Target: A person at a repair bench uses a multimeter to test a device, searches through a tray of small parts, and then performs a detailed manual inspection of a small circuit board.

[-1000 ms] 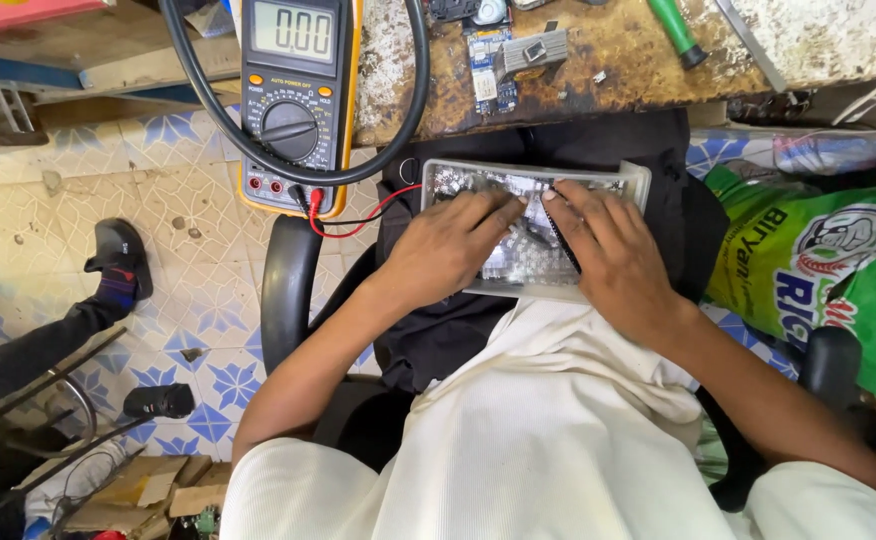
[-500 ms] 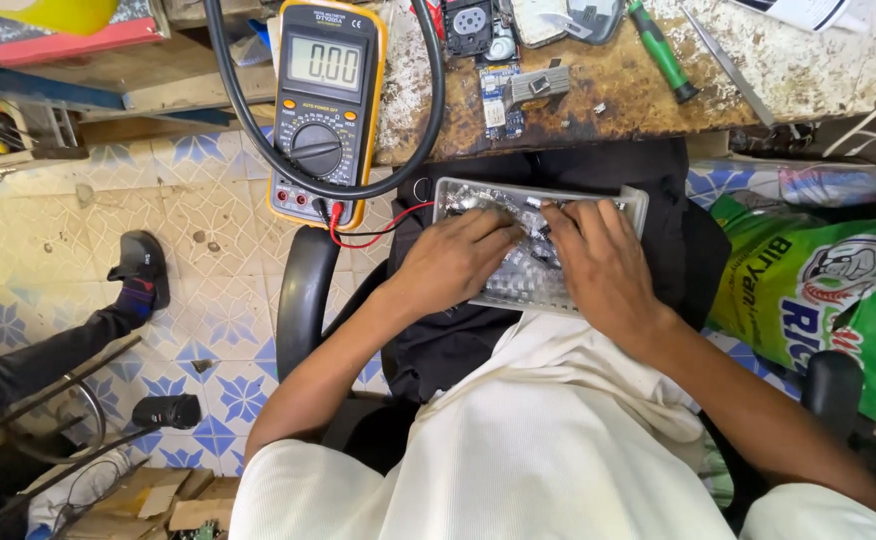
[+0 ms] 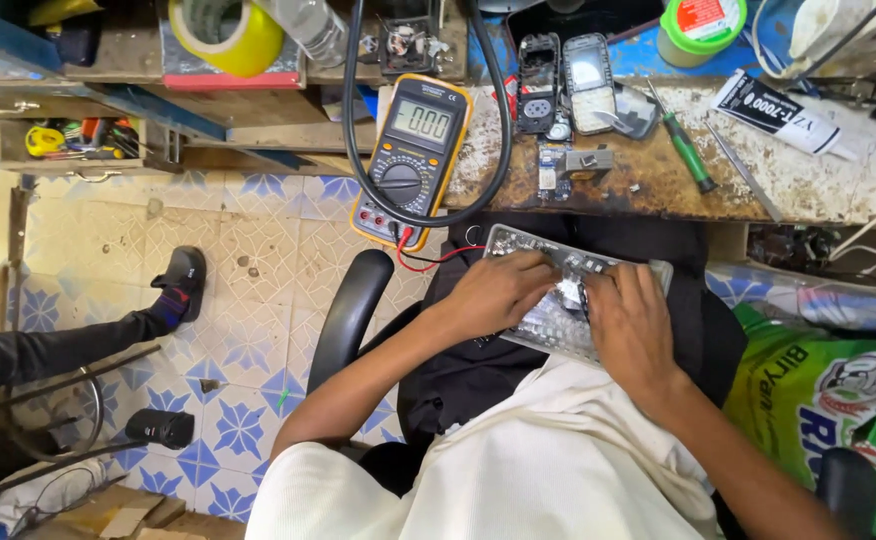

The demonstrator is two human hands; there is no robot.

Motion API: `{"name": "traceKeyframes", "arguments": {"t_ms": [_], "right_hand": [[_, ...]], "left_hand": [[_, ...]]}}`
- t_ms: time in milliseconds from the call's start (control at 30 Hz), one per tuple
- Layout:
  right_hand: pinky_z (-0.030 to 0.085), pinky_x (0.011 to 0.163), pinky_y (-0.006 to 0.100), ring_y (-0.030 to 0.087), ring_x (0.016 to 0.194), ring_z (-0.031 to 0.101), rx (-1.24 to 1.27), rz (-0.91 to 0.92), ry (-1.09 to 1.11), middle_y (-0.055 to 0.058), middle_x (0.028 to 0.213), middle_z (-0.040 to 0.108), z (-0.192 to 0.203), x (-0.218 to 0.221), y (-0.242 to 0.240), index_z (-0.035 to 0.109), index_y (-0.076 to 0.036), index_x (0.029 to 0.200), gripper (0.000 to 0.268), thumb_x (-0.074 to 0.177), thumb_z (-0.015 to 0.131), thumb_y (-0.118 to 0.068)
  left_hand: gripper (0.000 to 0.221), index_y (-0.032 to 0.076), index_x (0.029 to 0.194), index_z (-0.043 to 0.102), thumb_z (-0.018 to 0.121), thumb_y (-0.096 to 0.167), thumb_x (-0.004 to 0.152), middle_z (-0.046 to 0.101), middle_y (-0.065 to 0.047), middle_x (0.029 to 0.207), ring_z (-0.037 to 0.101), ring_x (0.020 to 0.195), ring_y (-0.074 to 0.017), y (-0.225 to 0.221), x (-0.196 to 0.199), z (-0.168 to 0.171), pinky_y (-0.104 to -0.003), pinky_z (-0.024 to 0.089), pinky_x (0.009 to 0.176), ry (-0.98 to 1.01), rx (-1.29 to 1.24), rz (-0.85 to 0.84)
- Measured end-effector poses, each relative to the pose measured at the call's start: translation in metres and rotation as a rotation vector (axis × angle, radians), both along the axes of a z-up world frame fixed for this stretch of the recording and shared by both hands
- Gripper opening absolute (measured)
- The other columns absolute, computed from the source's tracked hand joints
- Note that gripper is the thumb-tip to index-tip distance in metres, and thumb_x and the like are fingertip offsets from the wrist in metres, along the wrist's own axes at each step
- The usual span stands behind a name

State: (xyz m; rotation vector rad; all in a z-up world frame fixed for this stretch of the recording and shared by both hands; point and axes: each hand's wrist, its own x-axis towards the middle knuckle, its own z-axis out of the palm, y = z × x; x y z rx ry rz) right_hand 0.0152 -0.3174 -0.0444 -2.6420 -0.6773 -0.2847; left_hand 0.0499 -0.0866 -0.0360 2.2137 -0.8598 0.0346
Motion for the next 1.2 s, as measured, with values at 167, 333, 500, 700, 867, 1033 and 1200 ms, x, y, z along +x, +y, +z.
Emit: {"name": "traceKeyframes", "arguments": {"t_ms": [167,333,500,700,867,1033,1200], "right_hand": [[0.046,0.079,0.04,0.028,0.094,0.055,0.036,-0.022,-0.071,0.006,0.099,0.053,0.006,-0.001,0.0,0.066,-0.005,0.104,0.005,0.102,0.063,-0.009],[0.045,0.076,0.04,0.028,0.092,0.061,0.1,-0.063,-0.135,0.006,0.094,0.063,0.003,-0.004,-0.005,0.067,-0.008,0.105,0.006,0.099,0.069,-0.008],[0.051,0.073,0.04,0.034,0.086,0.065,0.327,-0.068,-0.1,0.01,0.093,0.066,0.016,-0.003,0.0,0.069,-0.004,0.112,0.012,0.1,0.067,0.0],[0.053,0.065,0.035,0.025,0.071,0.066,0.754,-0.186,0.094,0.015,0.085,0.069,0.02,-0.012,0.006,0.069,0.003,0.113,0.013,0.1,0.066,0.005],[0.058,0.067,0.034,0.018,0.073,0.072,0.985,-0.223,0.247,0.015,0.085,0.074,0.0,-0.026,0.022,0.066,0.006,0.113,0.016,0.097,0.068,0.006],[0.059,0.068,0.035,0.026,0.078,0.076,0.892,-0.047,0.191,0.014,0.089,0.076,0.026,-0.018,0.034,0.072,0.003,0.105,0.013,0.093,0.071,0.001],[0.059,0.07,0.034,0.023,0.079,0.073,0.895,-0.021,0.246,0.012,0.092,0.074,0.005,-0.015,0.025,0.072,0.002,0.106,0.012,0.097,0.066,-0.003]], "left_hand": [[0.019,0.015,0.102,0.065,0.051,0.026,0.107,0.066,-0.003,0.096,0.069,0.09,-0.0316,0.0,0.0,0.004,-0.041,0.055,0.066,0.022,-0.028,-0.007],[0.018,0.013,0.105,0.065,0.051,0.024,0.106,0.063,-0.008,0.09,0.068,0.083,-0.0376,-0.003,-0.002,0.016,-0.047,0.054,0.063,0.081,-0.088,0.026],[0.016,0.019,0.11,0.071,0.058,0.026,0.104,0.064,-0.003,0.076,0.068,0.072,-0.0311,-0.016,-0.005,0.017,-0.04,0.054,0.06,0.144,-0.272,0.22],[0.02,0.011,0.116,0.069,0.055,0.022,0.108,0.067,-0.003,0.07,0.061,0.058,-0.0155,-0.048,-0.012,0.027,-0.028,0.051,0.059,0.396,-0.692,0.36],[0.034,0.005,0.13,0.069,0.047,0.022,0.111,0.067,-0.016,0.094,0.063,0.086,-0.0221,-0.074,-0.027,0.03,-0.037,0.054,0.079,0.657,-0.845,0.304],[0.039,0.002,0.114,0.067,0.035,0.024,0.114,0.068,-0.012,0.088,0.062,0.09,-0.0185,-0.06,-0.022,0.028,-0.034,0.048,0.086,0.577,-1.011,0.37],[0.04,-0.001,0.106,0.054,0.033,0.031,0.115,0.032,0.006,0.062,0.037,0.049,-0.0059,-0.045,-0.013,-0.002,-0.021,0.039,0.045,0.762,-1.302,0.304]]}}
